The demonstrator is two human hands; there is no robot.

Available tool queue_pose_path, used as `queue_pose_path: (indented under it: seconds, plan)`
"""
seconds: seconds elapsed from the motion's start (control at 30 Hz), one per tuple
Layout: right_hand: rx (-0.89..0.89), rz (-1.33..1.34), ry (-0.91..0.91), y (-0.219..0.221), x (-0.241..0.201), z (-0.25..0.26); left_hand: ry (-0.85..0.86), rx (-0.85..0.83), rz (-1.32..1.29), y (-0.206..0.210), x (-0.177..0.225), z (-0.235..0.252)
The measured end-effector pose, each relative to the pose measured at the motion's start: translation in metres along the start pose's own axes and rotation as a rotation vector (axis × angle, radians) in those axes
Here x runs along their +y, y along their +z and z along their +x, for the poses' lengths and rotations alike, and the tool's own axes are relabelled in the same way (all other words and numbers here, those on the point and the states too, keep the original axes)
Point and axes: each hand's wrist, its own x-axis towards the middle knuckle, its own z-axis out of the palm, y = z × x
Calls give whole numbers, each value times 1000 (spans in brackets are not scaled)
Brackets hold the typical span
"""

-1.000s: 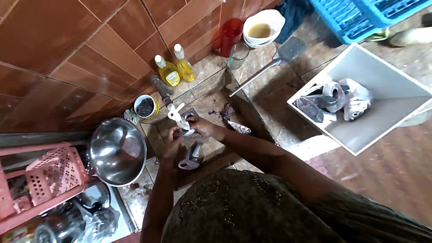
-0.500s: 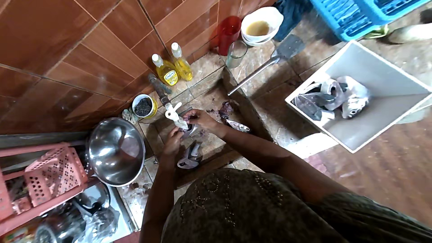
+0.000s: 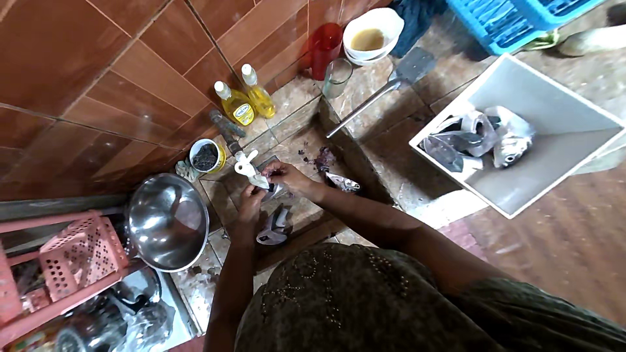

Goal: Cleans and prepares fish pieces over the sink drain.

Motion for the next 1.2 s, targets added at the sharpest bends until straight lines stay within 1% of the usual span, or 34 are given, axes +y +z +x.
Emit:
queue_pose_path:
  seconds: [0.07,0.17,0.23,0.33,0.5,0.6,0.67,0.7,0.73,0.77,0.83,0.87,0.9,0.93,0.97,1.03,1.1,1.17,1.2]
  plan:
    - [10,4,18,3,3,-1,-4,-1,0,1,-6,5]
    - [4,-40,67,10,-2,-6,15,26,83,8,-15,15]
    - [10,-37,70,13,-4,-7,5,30,141,12,-15,17]
    - [95,9,90,12,-10,-5,-34,26,243,15,-11,19]
    - [205,105,88,-6,-6,2,-115,2,426,10,-9,27]
    - [251,217,118,-19,-14,-1,-104,-25,434,7,-15,32]
    - [273,258,106,-37,-18,-5,-66,-48,404,7,-16,33]
    - [299,214,99,-48,-21,-7,-42,-61,374,7,-17,33]
    - [332,87,96,-62,-23,-11,-20,-72,339,8,-17,33]
    - [365,-165,105,-77,-23,-14,-4,-81,311,8,-16,33]
    - [363,-886,209,-107,-19,-20,20,-106,288,9,-13,32]
    - [322,-1103,259,-116,-16,-22,34,-113,286,10,-11,32]
    - [283,-1163,270,-117,-16,-25,47,-124,286,11,-10,34]
    - [251,-1094,256,-110,-18,-28,59,-129,283,13,-8,34]
    - [216,-934,257,-98,-20,-31,67,-130,279,16,-6,34]
    - [156,-462,342,-69,-14,-36,71,-121,242,20,-6,32]
    - [144,-67,428,-53,6,-30,65,-101,213,22,-4,31]
    - [84,194,452,-45,21,-29,30,-74,204,22,-3,28]
    - [46,279,445,-40,24,-31,17,-59,206,22,-3,27]
